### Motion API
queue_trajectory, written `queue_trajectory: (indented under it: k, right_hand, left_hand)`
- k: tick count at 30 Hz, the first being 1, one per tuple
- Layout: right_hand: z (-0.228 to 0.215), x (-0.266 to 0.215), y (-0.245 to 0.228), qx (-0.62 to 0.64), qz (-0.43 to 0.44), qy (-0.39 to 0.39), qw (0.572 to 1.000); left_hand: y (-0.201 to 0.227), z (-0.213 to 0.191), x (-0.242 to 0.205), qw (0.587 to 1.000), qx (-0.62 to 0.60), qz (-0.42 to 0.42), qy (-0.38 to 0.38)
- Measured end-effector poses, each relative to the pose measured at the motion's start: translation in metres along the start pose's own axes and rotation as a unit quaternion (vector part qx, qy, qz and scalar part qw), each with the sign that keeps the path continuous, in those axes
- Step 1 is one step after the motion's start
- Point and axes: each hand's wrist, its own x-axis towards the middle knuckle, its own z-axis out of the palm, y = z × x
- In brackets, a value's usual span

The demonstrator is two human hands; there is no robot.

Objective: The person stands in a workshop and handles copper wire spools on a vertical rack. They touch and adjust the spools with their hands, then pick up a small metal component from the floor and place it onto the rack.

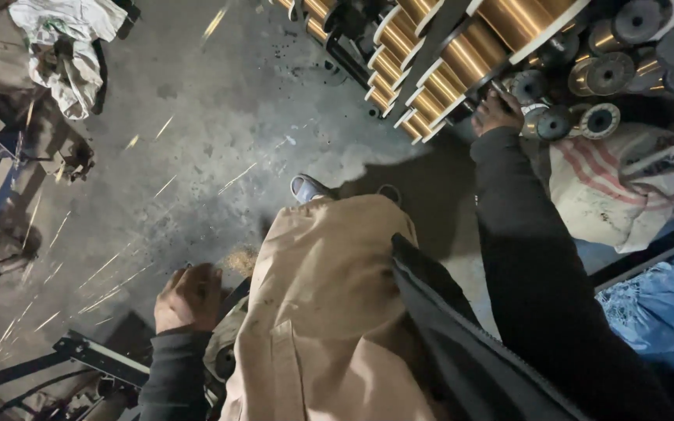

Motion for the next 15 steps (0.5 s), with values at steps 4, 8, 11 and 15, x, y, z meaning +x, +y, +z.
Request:
queue_trajectory:
  k: [4,8,11,15]
  right_hand:
    - [0.000,-0.024,-0.022,-0.068,-0.014,0.026,0.997]
    - [-0.067,0.037,-0.035,-0.045,0.037,-0.016,0.998]
    - [-0.095,0.020,-0.047,-0.029,0.093,-0.211,0.973]
    - [-0.065,-0.064,-0.039,-0.119,-0.071,-0.045,0.989]
  left_hand:
    - [-0.009,0.003,0.000,1.000,0.008,0.007,-0.013]
    - [-0.009,-0.001,0.004,1.000,0.014,-0.001,-0.017]
    - [-0.007,-0.004,0.001,1.000,0.001,-0.001,-0.031]
    - [-0.010,-0.003,0.005,0.999,-0.007,0.002,-0.047]
